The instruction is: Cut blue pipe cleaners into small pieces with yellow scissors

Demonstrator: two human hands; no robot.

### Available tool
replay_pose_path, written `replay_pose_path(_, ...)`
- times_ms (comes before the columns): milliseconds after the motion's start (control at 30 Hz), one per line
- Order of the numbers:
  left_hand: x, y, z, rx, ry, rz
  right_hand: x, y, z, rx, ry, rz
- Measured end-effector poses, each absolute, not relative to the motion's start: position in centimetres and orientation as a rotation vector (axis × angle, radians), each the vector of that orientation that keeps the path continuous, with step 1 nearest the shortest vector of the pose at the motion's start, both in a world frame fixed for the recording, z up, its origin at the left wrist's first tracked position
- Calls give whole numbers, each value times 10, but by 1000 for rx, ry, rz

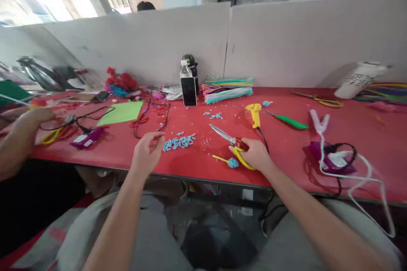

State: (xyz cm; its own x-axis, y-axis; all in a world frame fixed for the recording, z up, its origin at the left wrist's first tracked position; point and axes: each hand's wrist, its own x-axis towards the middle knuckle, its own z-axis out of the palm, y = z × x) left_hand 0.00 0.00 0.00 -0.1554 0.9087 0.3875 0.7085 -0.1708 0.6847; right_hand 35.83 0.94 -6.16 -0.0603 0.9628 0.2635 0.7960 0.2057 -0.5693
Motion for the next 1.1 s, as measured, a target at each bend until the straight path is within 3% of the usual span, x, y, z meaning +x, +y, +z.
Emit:
replay_pose_path(500, 42, 2, -11, 2156, 1508, 1315, 353, 10, -34, -1897, -2040, 298)
replay_pose_path(733, 88, 70, -14, 2351, 1508, 997, 383, 9, 0, -2241, -2268, 209)
replay_pose_path(867, 119, 122, -17, 2364, 1646, 684, 395, 7, -1, -2256, -2272, 253)
replay_pose_path(1100, 144, 173, -37, 2315, 1760, 513, 414, 18, -2, -2210, -2095, 350)
